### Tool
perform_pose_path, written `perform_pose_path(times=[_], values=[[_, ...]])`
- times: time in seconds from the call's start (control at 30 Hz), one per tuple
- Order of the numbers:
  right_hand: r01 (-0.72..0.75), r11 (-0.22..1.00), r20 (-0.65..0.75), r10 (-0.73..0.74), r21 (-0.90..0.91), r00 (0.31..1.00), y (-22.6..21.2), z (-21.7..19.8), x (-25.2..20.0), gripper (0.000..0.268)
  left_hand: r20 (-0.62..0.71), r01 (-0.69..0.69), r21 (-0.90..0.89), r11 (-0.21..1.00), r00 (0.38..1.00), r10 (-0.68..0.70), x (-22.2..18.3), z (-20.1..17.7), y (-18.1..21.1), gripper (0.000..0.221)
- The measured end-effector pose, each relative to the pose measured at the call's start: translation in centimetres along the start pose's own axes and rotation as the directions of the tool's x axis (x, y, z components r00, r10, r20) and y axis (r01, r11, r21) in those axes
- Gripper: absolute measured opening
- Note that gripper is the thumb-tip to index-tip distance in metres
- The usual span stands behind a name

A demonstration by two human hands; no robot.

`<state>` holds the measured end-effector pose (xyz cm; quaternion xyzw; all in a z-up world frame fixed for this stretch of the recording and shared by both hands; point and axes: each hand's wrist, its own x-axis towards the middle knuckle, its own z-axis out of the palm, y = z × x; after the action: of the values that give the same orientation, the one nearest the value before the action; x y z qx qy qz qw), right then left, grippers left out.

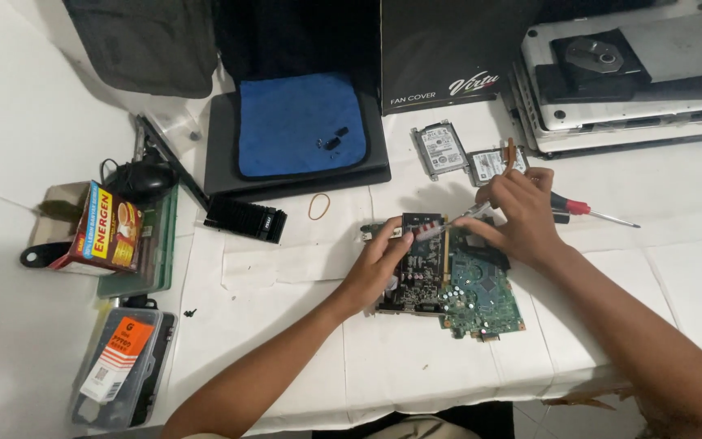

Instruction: Cleaning dust from a graphics card and motherboard using a small brush.

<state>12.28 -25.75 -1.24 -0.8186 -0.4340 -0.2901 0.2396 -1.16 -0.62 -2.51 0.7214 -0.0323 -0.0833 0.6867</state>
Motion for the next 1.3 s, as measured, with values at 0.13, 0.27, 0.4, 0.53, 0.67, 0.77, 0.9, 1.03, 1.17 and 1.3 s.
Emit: perform_pose_path(times=[0.13,0.27,0.4,0.53,0.67,0.77,0.9,1.03,1.17,1.3], values=[[0.067,0.997,0.039,-0.069,0.038,0.997,-0.8,1.4,-0.7,0.052,-0.010,0.057,0.023,0.998,0.998,-0.056,-0.4,0.2,2.4,0.074],[0.076,0.996,0.106,-0.081,0.050,0.991,-0.9,1.4,-0.8,0.048,0.013,0.009,0.043,0.999,1.000,-0.010,-0.2,0.1,1.9,0.062],[0.067,0.997,0.113,-0.070,0.030,0.991,0.2,1.3,-1.3,0.049,0.003,0.041,0.073,0.996,0.999,-0.042,-1.5,1.4,5.2,0.069],[0.092,0.995,0.100,-0.094,0.029,0.990,-1.0,1.2,-0.8,0.050,-0.024,0.009,0.077,0.997,1.000,-0.007,-0.7,1.0,2.8,0.061],[0.108,0.993,0.110,-0.112,0.045,0.988,-1.0,1.4,-1.0,0.051,-0.025,-0.021,0.043,0.999,0.999,0.022,-1.0,1.2,4.0,0.056],[0.068,0.997,0.088,-0.072,0.048,0.994,0.1,0.5,-0.8,0.050,-0.027,-0.050,0.022,0.999,0.998,0.050,-0.4,0.3,2.2,0.054],[0.012,1.000,0.041,-0.012,-0.001,0.999,1.1,-0.1,-0.7,0.045,-0.036,-0.034,0.015,0.999,0.999,0.035,-0.5,1.0,1.8,0.056],[0.105,0.993,0.116,-0.111,0.060,0.987,0.0,1.2,-1.4,0.048,-0.020,-0.035,-0.001,0.999,0.999,0.035,-0.3,0.6,2.2,0.052],[0.032,0.999,0.068,-0.034,0.029,0.997,2.2,1.2,-1.5,0.044,-0.043,-0.043,-0.007,0.999,0.998,0.043,-0.9,1.1,2.7,0.054],[0.003,0.999,0.060,-0.001,-0.032,0.998,2.3,0.8,-1.4,0.037,-0.072,-0.055,0.013,0.998,0.996,0.056,-0.7,0.7,2.8,0.058]])
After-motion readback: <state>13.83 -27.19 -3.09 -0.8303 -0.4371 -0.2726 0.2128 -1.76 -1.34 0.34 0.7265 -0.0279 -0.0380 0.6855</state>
